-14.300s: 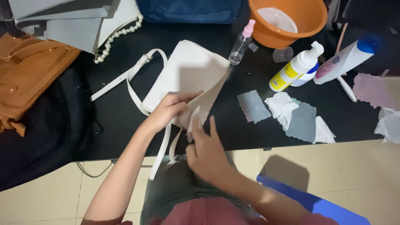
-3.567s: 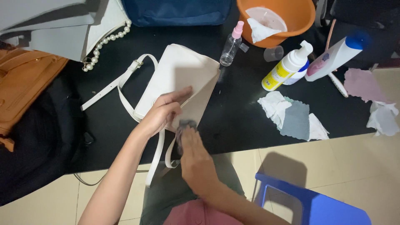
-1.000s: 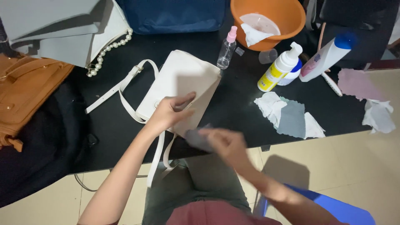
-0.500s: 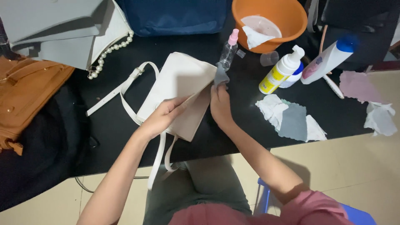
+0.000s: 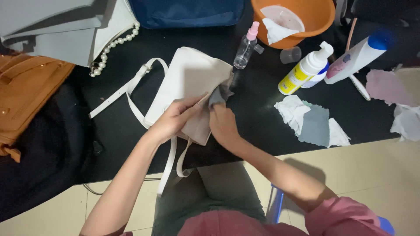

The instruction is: Cleaning and conditioning a white leather handbag using various cloths and cleaning solutions on a workshop table.

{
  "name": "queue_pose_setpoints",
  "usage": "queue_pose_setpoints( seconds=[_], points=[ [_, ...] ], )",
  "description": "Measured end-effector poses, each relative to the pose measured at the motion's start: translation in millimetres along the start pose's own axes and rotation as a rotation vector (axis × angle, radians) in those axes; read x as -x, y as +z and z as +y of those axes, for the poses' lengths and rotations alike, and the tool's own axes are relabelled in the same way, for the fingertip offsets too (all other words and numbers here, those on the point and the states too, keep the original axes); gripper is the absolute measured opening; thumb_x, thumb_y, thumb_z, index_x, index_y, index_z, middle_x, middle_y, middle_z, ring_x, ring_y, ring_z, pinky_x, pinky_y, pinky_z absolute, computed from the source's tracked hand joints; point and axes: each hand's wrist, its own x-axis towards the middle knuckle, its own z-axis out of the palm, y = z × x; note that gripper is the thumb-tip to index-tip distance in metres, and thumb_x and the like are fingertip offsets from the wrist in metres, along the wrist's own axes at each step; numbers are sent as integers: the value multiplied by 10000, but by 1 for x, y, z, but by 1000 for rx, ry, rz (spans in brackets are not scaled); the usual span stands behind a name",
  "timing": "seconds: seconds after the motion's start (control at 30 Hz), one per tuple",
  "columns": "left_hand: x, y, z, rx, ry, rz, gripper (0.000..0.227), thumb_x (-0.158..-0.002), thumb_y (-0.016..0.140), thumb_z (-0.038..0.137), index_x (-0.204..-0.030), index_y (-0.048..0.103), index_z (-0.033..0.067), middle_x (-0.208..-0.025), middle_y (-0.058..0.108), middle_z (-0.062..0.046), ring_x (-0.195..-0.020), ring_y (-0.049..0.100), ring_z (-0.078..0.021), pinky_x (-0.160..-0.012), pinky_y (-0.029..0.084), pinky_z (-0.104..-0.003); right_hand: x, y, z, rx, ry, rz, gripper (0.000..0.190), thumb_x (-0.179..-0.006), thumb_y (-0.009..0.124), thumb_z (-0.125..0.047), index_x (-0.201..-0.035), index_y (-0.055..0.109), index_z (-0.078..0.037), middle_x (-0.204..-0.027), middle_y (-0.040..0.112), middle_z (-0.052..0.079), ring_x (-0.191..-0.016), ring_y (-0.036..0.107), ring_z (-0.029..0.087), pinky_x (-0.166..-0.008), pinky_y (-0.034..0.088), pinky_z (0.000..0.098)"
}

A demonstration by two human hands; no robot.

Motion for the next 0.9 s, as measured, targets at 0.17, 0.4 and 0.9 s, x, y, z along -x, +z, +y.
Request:
queue_pose_setpoints(
  seconds=[0.17,0.4,0.9],
  points=[
    [-2,1,1,-3,-12,4,401,-1047,501,132,-1409,582,-19,-1400,618,-236,-1349,538,-343,-1141,391,-524,36,-21,-46,34,-121,23,240,-958,464,-58,-777,606,9,-794,621,265,-667,635,398,-575,505,445],
    [1,4,4,-16,-34,-1,410,-1054,476,108,-1422,553,-53,-1435,571,-271,-1381,490,-383,-1153,359,-549,72,-32,-79,33,-255,35,276,-965,416,4,-970,679,88,-1092,622,424,-962,630,577,-698,588,561],
    [-2,-2,-16,46,-66,-41,417,-1044,482,123,-1428,560,-20,-1302,683,-215,-1206,634,-240,-1036,511,-469,106,-63,-47,-683,-106,-384,167,-873,641,-167,-904,799,-122,-672,643,-14,-642,545,83,-579,466,290]
  ],
)
